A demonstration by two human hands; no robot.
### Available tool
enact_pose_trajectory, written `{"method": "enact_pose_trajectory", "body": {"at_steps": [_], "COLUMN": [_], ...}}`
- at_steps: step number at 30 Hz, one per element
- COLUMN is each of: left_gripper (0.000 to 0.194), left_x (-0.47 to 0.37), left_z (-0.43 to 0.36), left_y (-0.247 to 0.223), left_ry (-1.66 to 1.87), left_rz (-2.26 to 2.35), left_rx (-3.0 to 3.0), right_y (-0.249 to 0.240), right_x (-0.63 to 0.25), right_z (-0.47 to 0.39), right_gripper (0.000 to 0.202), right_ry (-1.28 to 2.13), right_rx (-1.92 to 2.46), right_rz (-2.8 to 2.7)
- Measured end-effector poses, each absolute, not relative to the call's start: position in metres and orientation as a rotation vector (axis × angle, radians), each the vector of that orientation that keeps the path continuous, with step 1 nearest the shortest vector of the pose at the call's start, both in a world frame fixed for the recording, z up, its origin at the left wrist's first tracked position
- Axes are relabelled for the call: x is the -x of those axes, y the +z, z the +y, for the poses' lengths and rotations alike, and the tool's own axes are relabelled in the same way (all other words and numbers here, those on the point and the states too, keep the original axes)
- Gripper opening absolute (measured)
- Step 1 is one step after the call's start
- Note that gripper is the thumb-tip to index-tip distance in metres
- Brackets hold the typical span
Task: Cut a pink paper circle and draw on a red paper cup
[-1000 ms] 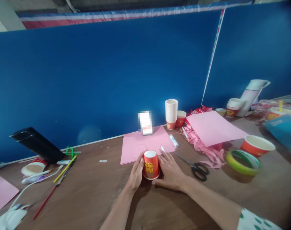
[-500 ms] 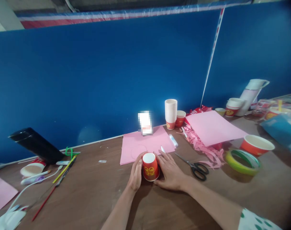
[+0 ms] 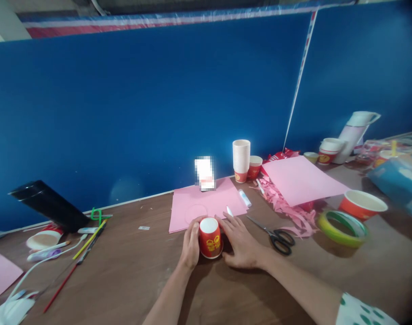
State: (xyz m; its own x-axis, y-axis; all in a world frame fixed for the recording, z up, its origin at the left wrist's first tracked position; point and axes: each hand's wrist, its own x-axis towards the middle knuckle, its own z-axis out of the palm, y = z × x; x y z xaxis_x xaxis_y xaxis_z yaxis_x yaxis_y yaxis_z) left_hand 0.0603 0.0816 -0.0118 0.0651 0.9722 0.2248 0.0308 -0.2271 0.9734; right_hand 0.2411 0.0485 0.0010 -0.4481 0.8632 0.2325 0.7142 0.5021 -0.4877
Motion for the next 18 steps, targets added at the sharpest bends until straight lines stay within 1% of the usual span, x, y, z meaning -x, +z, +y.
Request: {"method": "enact_pose_trajectory", "body": {"at_steps": [9, 13, 18], "left_gripper": [0.041, 0.044, 0.048], "left_x": [-0.059, -0.058, -0.057], "left_z": [0.080, 0.084, 0.089], "left_y": [-0.014, -0.020, -0.024], "left_ry": [1.277, 1.277, 1.304], "left_rz": [1.072, 1.020, 0.917], "left_rx": [-1.418, -1.303, -1.188], "right_y": [0.002, 0.002, 0.004], "right_x": [-0.244, -0.247, -0.253], "right_z": [0.047, 0.049, 0.051], "right_gripper": [0.085, 0.085, 0.080], "right_ry": [0.441, 0.499, 0.603], "right_rx": [1.281, 1.239, 1.185], "right_rz": [-2.257, -2.238, -2.164]}}
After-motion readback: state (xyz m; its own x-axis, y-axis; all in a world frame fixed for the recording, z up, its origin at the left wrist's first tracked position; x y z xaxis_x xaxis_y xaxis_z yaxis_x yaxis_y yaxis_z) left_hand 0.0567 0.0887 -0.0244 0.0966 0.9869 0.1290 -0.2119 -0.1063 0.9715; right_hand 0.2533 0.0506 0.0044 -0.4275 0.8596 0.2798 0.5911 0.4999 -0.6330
